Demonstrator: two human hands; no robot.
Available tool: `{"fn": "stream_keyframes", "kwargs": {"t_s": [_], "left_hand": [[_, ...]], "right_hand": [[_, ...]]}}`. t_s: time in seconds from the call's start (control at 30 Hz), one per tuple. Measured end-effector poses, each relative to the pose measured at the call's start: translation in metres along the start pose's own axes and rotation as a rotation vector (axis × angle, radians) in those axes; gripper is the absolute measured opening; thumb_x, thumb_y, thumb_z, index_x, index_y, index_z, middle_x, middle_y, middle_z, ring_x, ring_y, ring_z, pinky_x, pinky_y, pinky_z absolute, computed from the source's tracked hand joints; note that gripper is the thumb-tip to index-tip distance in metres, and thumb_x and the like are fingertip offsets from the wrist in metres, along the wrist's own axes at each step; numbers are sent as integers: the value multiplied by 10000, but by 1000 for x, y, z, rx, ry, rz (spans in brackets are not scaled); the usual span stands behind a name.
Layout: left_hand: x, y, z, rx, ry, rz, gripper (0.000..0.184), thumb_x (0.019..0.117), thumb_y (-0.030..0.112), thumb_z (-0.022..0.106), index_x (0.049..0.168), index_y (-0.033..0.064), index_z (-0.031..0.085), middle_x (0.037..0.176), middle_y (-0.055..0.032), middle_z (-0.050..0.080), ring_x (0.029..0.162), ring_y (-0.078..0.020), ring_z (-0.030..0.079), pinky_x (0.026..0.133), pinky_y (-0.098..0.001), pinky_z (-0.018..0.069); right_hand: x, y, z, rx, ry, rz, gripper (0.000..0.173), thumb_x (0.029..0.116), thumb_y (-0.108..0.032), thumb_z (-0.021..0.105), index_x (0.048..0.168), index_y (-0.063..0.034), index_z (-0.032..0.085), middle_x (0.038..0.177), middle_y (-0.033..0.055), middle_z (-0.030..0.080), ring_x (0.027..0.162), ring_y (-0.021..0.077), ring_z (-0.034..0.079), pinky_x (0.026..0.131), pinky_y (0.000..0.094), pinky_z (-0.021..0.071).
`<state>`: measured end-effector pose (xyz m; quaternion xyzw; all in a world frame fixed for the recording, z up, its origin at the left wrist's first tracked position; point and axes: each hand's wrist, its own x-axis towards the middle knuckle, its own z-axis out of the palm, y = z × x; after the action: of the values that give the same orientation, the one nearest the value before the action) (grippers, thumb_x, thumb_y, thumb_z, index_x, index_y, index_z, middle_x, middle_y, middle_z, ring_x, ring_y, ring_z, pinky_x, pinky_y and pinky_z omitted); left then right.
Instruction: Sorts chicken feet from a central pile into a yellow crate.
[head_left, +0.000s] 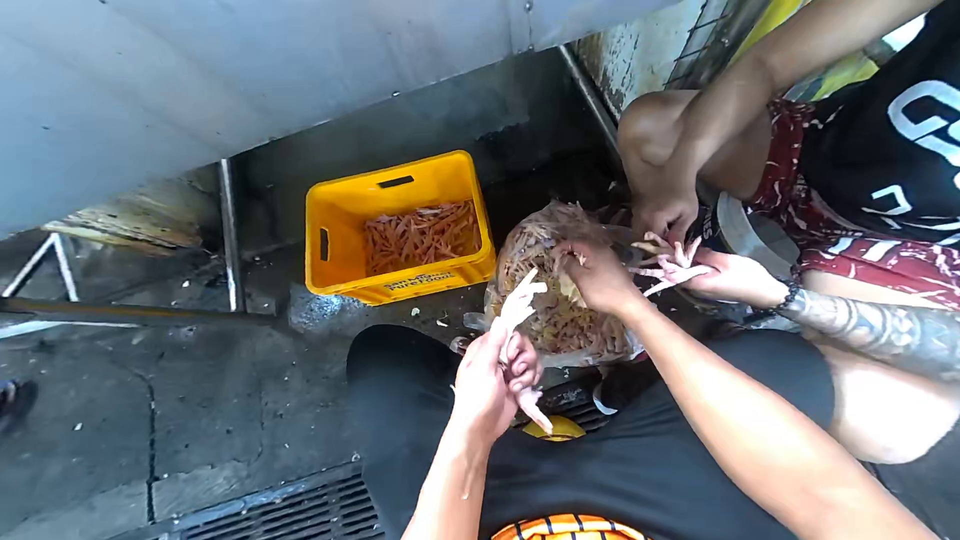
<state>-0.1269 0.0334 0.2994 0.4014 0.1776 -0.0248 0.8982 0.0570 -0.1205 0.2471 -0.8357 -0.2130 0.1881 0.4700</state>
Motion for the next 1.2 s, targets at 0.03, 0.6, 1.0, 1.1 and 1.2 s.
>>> {"fn": "stream_keyframes", "kwargs": {"t_s": [0.03,0.6,1.0,1.1,1.2], "left_hand": [[4,1,-2,-152,-30,-69,543,1112,414,205,743,166,517,605,42,466,506,-103,467,552,-291,489],[14,-39,21,-528,-129,-140,499,1100,439,355,737,154,545,591,44,454,511,-125,490,589,-323,508],[1,-26,1,-670,-221,-131,483,1072,454,412,745,146,588,593,44,480,526,-133,515,608,-336,504],[8,-29,7,-657,-218,-147,489,1078,442,389,732,150,574,586,45,466,514,-129,502,592,-327,498],[12,-32,10,-619,-200,-204,495,1080,438,375,717,158,562,579,48,457,507,-126,496,589,-326,502]], "right_hand": [[-4,-2,4,96,-63,-11,238,1047,-134,510,1181,-94,702,1076,92,715,907,204,693,810,473,589],[-12,-3,6,338,-42,-9,397,1087,-359,471,961,-62,702,766,49,645,672,141,620,632,366,551],[-24,-16,16,442,-326,-65,641,1109,-493,227,776,-109,618,707,-12,581,676,85,571,633,283,495],[-30,-10,18,574,-327,-75,463,1088,-419,419,896,-90,682,825,-21,663,807,48,634,765,278,545],[-34,-15,21,663,-329,-145,244,1044,-269,581,954,-69,688,836,-37,681,809,15,646,784,244,559]]}}
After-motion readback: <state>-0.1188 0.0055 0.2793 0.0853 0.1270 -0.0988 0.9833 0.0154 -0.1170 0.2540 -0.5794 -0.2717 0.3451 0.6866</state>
